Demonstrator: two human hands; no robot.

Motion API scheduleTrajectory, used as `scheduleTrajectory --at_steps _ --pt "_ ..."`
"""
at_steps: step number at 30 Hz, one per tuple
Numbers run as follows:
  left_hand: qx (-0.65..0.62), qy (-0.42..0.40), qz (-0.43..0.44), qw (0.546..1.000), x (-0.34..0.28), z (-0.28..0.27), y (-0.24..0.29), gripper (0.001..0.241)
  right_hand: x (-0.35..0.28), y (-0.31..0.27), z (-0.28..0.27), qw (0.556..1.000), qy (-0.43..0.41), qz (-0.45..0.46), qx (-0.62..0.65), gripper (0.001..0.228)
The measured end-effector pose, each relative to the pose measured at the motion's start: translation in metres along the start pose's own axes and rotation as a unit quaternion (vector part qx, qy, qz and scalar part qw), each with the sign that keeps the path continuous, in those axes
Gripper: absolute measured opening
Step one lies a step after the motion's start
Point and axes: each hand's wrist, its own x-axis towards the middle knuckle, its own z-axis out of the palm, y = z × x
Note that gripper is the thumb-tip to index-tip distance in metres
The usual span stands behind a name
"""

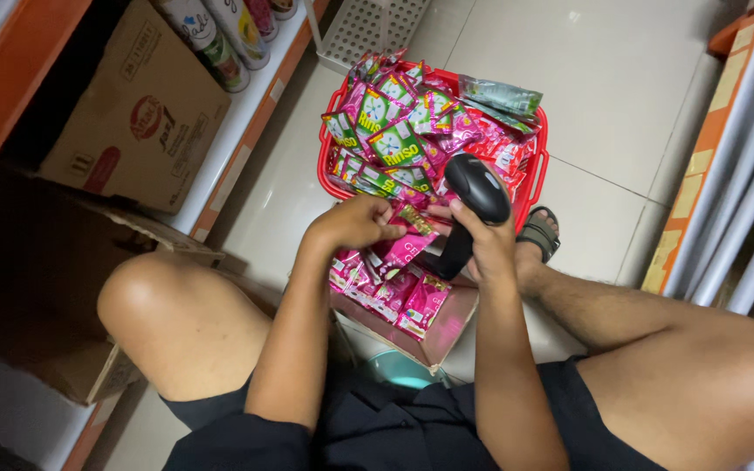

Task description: The person scans detergent packets with a handheld barcode scanner and transfers them from a red basket into a cardboard box.

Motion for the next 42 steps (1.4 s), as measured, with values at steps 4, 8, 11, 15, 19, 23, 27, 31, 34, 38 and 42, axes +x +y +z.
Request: scheduleTrajectory --at_steps 4,8,11,15,19,23,27,31,34,38,42 --pt "0.074 -0.014 -0.084 0.994 0.004 0.005 -0.022 0.029 -0.01 -0.009 0.017 0.998 -0.009 0.025 -0.054 0.077" --pt "0.1 0.003 -0.153 0.983 0.032 0.031 -0.073 0.028 -0.013 -0.01 0.024 0.995 -0.029 0.014 -0.094 0.077" --pt "0.156 0.036 -0.239 0.958 0.057 0.06 -0.125 0.025 -0.013 -0.008 0.024 0.995 -0.031 0.021 -0.097 0.081" --pt "0.104 0.103 -0.262 0.954 0.051 0.07 -0.124 0.03 -0.01 0.0 0.02 0.995 -0.032 0.021 -0.097 0.078" --pt "0.088 0.115 -0.286 0.947 0.044 0.074 -0.123 0.032 -0.003 0.012 0.011 0.992 -0.041 0.029 -0.118 0.079" --pt "0.096 0.121 -0.308 0.939 0.077 0.095 -0.166 0.029 0.001 0.017 0.008 0.991 -0.039 0.028 -0.129 0.079" --pt "0.104 0.138 -0.302 0.938 0.093 0.103 -0.18 0.03 0.008 0.022 0.003 0.991 -0.041 0.027 -0.127 0.081" --pt "0.168 0.153 -0.289 0.93 0.096 0.121 -0.161 0.045 0.012 0.015 0.002 0.991 -0.031 0.021 -0.129 0.081" --pt "0.115 0.119 -0.261 0.951 0.101 0.133 -0.173 0.051 0.017 0.01 -0.009 0.992 -0.003 0.0 -0.126 0.079" --pt "0.094 -0.013 -0.29 0.952 0.099 0.131 -0.18 0.077 0.03 0.007 -0.034 0.992 0.043 -0.021 -0.115 0.08" --pt "0.088 -0.05 -0.334 0.937 0.079 0.097 -0.128 0.066 0.04 0.001 -0.056 0.986 0.116 -0.043 -0.114 0.073"
